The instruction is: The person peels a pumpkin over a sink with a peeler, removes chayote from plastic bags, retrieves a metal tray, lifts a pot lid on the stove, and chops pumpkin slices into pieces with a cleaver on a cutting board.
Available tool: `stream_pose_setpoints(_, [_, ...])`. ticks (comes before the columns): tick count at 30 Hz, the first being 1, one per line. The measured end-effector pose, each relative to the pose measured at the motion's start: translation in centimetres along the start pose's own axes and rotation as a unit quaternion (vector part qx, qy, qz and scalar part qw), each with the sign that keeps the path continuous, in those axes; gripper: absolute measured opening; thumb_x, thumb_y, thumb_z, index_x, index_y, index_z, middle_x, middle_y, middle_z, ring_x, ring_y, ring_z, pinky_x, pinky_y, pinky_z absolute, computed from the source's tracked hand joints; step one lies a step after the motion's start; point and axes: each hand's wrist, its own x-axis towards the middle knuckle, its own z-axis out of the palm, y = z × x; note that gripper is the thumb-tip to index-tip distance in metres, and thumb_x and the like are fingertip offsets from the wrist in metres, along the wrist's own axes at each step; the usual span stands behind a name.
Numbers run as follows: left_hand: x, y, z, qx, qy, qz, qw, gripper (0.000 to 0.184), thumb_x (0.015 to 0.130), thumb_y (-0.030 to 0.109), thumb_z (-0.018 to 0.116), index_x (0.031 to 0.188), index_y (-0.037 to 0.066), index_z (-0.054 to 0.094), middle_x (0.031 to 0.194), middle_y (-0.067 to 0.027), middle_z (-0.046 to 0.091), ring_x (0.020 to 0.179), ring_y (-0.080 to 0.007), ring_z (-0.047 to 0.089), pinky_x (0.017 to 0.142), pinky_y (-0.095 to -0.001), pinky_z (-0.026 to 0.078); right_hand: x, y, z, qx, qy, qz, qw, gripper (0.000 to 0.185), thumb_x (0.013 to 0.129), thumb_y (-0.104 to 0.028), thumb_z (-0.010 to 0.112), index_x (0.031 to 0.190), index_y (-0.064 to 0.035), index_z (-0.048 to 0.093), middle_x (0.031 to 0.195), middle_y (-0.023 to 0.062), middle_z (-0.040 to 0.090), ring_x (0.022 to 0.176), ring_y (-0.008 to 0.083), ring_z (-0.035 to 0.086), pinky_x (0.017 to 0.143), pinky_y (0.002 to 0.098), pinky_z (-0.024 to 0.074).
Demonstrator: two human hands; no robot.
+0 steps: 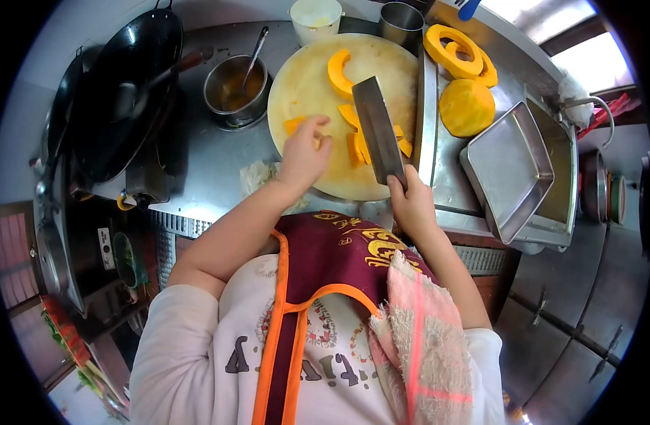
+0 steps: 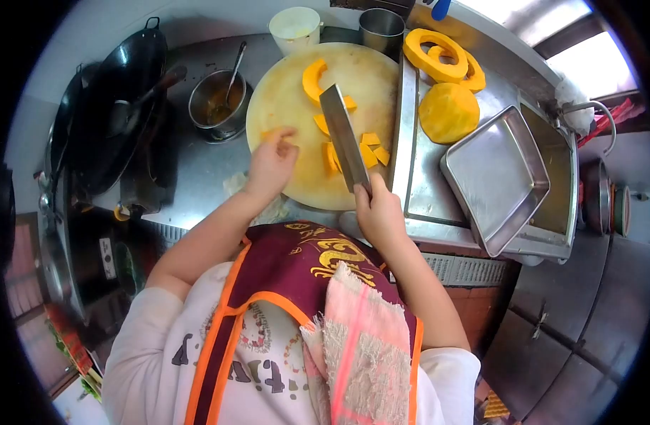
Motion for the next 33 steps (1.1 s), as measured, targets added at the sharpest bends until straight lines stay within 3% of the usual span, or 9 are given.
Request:
stream_pose_setpoints(3, [1.6,-0.7,-2.9,0.215,0.085,0.117,0.966,0.043,0.071,0.011,0.061,0.113,0.008,0.05,0.109,-0.0115,0.055,0.105,-0.0302,0.048,0.089,-0.0387,0.04,-1.6,0.2,0.2,-0.058,-0.043,-0.017,0.997,0.017,0.083,-0.017,0.054,0.086,-0.002,0.047,0.07,0.0253,0.058,0.069,0.0442,0.056,0.06,0.05,0.0432])
stream_pose_setpoints(6, [2.3,-3.5,-3.5,0.275,0.034,0.067,0.959,0.048,0.068,0.011,0.062,0.114,0.008,0.051,0.115,-0.0124,0.052,0.112,-0.0311,0.042,0.094,-0.0384,0.036,-2.2,1.5,1.3,-0.089,-0.101,-0.047,0.99,0.017,0.083,-0.019,0.055,0.087,-0.0039,0.049,0.069,0.0255,0.058,0.068,0.0437,0.056,0.061,0.0509,0.0443])
stream_pose_setpoints(9, [2.3,-5.2,-3.5,0.221,-0.077,0.022,0.972,0.049,0.067,0.01,0.063,0.114,0.009,0.052,0.113,-0.0146,0.052,0.109,-0.0329,0.044,0.094,-0.0377,0.037,-2.2,2.6,2.1,-0.126,-0.125,-0.025,0.984,0.018,0.083,-0.021,0.055,0.088,-0.0048,0.05,0.069,0.0253,0.058,0.067,0.0438,0.056,0.063,0.0511,0.0449])
stream_pose_setpoints(15, [0.2,-4.2,-2.1,0.148,-0.087,0.005,0.985,0.041,0.067,0.009,0.064,0.106,0.006,0.055,0.104,-0.0154,0.054,0.103,-0.0319,0.049,0.09,-0.0359,0.04,-2.5,2.5,1.0,-0.084,-0.022,-0.003,0.996,0.017,0.084,-0.018,0.055,0.083,-0.0009,0.052,0.068,0.0207,0.057,0.065,0.041,0.056,0.057,0.0432,0.0435])
stream_pose_setpoints(16, [-0.2,-4.0,-2.0,0.138,-0.097,0.001,0.986,0.04,0.066,0.01,0.064,0.106,0.006,0.055,0.103,-0.0153,0.054,0.102,-0.0317,0.049,0.089,-0.0358,0.041,-2.4,2.0,0.6,-0.061,-0.048,0.046,0.996,0.018,0.085,-0.018,0.052,0.084,0.0,0.051,0.075,0.0272,0.057,0.075,0.0455,0.053,0.064,0.0491,0.0416])
stream_pose_setpoints(18, [-0.8,-3.6,-1.6,0.119,-0.116,-0.006,0.986,0.039,0.066,0.01,0.065,0.104,0.005,0.056,0.101,-0.0149,0.054,0.101,-0.0312,0.05,0.088,-0.0356,0.041,-2.4,1.8,0.4,-0.033,-0.04,0.044,0.998,0.019,0.085,-0.018,0.052,0.084,0.0002,0.051,0.074,0.0269,0.056,0.075,0.0454,0.053,0.063,0.0485,0.0416])
stream_pose_setpoints(21, [-1.5,-3.6,-1.0,0.127,-0.085,0.04,0.987,0.04,0.067,0.01,0.066,0.105,0.003,0.056,0.103,-0.0151,0.054,0.096,-0.0282,0.054,0.084,-0.0337,0.044,-2.5,1.5,0.4,-0.009,-0.036,0.037,0.999,0.019,0.085,-0.019,0.053,0.084,0.0005,0.052,0.074,0.0265,0.056,0.074,0.0449,0.054,0.062,0.0474,0.0416])
stream_pose_setpoints(29, [-2.4,-2.5,0.5,0.08,-0.049,-0.015,0.995,0.043,0.068,0.012,0.068,0.107,0.0,0.053,0.099,-0.0143,0.051,0.086,-0.0234,0.057,0.077,-0.031,0.047,-2.1,0.2,1.2,-0.032,-0.063,-0.018,0.997,0.019,0.085,-0.02,0.053,0.085,-0.001,0.052,0.067,0.0259,0.056,0.066,0.0445,0.054,0.059,0.0496,0.0415])
stream_pose_setpoints(33, [-2.6,-2.9,1.2,0.059,-0.042,-0.021,0.997,0.04,0.068,0.011,0.068,0.102,-0.002,0.054,0.093,-0.0145,0.052,0.076,-0.0212,0.059,0.07,-0.0294,0.049,-1.6,-0.4,1.6,-0.102,-0.06,-0.059,0.991,0.018,0.086,-0.019,0.054,0.084,-0.0016,0.05,0.063,0.0212,0.057,0.06,0.0379,0.057,0.053,0.0438,0.0433])
